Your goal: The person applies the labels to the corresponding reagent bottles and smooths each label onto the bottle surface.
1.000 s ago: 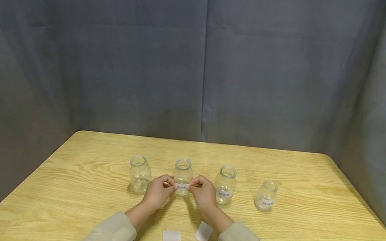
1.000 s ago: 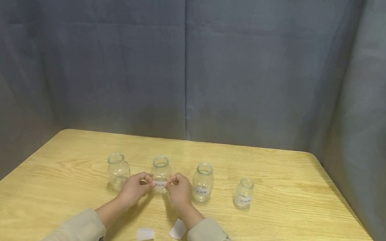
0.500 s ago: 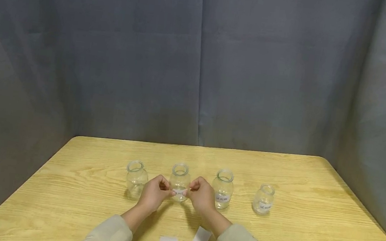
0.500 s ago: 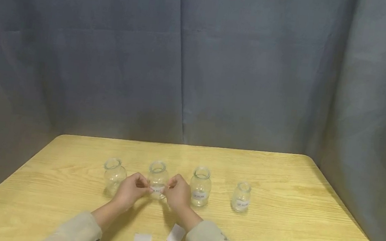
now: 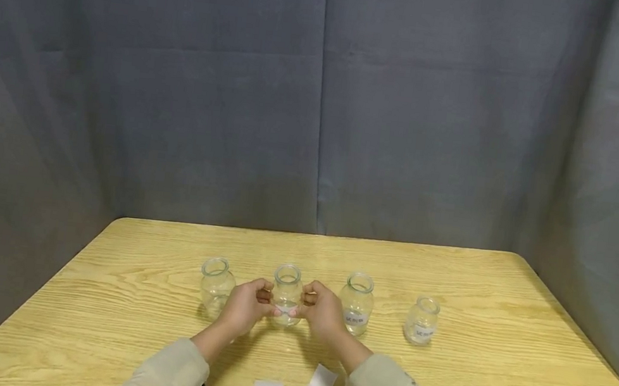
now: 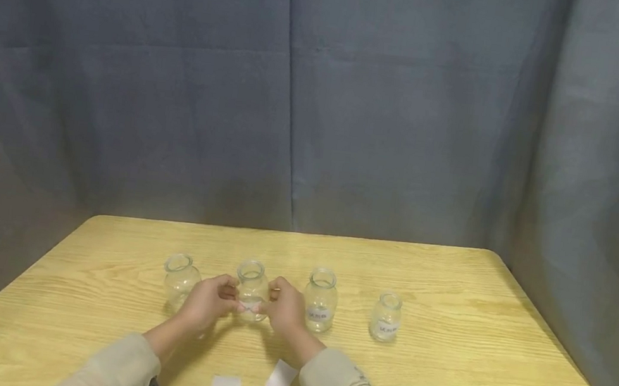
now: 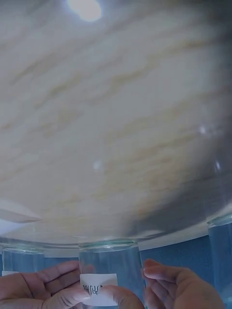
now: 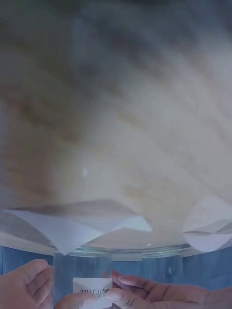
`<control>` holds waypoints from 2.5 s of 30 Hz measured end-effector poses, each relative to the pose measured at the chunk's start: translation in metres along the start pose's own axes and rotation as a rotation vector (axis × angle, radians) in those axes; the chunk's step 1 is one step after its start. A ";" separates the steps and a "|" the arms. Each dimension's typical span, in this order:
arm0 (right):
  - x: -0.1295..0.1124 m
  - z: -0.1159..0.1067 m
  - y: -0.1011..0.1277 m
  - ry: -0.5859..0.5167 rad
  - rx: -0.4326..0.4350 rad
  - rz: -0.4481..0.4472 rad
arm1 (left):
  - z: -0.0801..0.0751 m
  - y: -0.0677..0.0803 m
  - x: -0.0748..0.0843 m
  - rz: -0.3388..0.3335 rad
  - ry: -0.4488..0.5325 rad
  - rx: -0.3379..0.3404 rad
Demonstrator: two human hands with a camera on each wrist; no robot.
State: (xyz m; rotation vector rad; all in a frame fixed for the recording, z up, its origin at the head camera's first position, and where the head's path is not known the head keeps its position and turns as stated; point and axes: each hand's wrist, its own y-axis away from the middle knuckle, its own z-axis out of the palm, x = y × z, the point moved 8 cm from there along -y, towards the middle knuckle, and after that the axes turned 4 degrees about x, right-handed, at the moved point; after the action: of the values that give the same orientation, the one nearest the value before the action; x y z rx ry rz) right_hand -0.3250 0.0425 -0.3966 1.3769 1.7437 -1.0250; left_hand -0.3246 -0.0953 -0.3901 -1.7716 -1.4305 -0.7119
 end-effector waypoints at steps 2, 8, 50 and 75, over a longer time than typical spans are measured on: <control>0.001 -0.001 0.000 0.024 -0.001 -0.008 | 0.002 0.000 -0.001 -0.006 0.012 -0.020; 0.006 -0.001 0.000 0.060 0.031 0.006 | 0.005 0.002 -0.005 -0.007 0.016 -0.036; -0.003 -0.003 0.007 0.011 -0.087 0.096 | -0.003 0.004 -0.010 -0.168 0.086 -0.029; -0.004 -0.059 0.071 -0.014 -0.289 0.057 | 0.014 0.045 0.040 -0.102 0.199 -0.181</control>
State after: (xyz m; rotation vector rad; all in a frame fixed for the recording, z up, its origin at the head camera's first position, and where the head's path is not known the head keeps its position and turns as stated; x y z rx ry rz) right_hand -0.2574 0.1029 -0.3780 1.2248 1.7535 -0.7169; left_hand -0.2720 -0.0661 -0.3751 -1.7160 -1.3637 -1.0705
